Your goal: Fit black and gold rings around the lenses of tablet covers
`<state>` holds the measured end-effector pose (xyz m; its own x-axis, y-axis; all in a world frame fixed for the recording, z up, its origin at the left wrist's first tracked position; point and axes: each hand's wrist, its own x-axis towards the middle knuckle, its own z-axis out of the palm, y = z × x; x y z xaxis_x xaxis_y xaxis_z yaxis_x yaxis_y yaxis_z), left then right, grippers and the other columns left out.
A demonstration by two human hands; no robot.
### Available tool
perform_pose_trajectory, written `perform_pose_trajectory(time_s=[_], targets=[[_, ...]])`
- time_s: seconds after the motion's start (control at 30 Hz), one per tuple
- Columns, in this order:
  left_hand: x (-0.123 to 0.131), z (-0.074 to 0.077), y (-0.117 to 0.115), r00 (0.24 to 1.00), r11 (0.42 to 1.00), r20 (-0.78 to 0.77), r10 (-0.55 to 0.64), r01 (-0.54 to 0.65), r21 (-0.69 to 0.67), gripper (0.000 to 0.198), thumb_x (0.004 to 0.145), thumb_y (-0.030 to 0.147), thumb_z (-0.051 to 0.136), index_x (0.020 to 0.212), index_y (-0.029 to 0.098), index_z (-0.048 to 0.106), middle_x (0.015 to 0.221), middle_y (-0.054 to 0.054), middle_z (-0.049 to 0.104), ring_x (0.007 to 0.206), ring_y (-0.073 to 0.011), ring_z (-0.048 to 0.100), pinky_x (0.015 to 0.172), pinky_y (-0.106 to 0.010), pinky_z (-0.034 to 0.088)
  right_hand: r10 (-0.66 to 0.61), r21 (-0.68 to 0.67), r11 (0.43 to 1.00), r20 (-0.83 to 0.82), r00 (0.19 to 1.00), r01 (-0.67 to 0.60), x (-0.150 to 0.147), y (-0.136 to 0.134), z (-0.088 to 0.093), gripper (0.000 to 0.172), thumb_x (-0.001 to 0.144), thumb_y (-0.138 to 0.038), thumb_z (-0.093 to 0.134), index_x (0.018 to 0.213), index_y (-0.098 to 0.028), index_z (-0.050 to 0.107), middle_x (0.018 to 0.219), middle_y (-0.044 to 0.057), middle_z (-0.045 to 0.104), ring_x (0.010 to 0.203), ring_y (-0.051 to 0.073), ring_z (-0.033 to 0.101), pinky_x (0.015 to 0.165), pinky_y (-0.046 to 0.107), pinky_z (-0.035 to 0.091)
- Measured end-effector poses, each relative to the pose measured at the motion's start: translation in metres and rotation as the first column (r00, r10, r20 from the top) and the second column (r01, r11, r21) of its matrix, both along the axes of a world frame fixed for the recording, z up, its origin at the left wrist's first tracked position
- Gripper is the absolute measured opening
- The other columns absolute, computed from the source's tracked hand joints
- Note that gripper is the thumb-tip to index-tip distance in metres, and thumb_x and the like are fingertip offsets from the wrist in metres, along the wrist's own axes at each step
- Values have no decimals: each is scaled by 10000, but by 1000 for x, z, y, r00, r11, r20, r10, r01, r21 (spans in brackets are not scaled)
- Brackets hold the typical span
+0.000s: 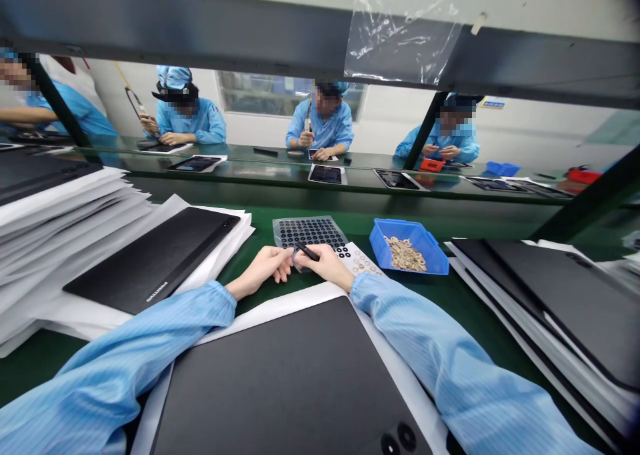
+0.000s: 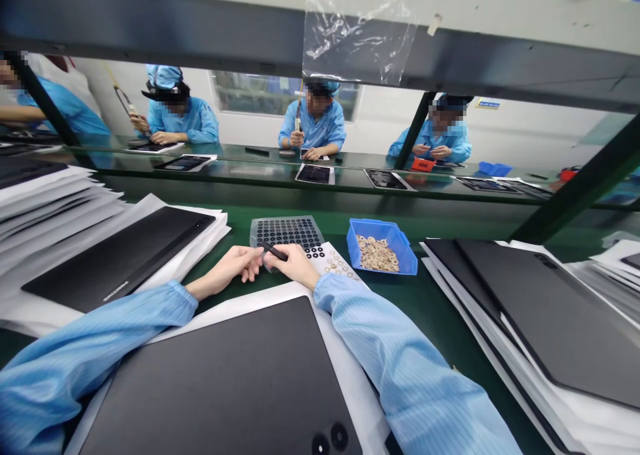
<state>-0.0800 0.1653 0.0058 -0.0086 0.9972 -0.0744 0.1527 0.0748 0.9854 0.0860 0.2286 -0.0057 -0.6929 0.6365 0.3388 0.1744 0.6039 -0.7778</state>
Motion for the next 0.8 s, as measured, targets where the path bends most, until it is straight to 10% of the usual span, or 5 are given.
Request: perform_pose_trajectory(time_s=[0.8], targets=[[-2,-1,-1,992,993,-70,-108,111,34,456,748,565,592,660,118,564,570,-8,580,440,-84,546,371,-164,399,31,-81,996,-33,999,-34,0,-1,1,219,811,-338,583,723,-146,636,667,16,618,635,139,553,655,264,446]])
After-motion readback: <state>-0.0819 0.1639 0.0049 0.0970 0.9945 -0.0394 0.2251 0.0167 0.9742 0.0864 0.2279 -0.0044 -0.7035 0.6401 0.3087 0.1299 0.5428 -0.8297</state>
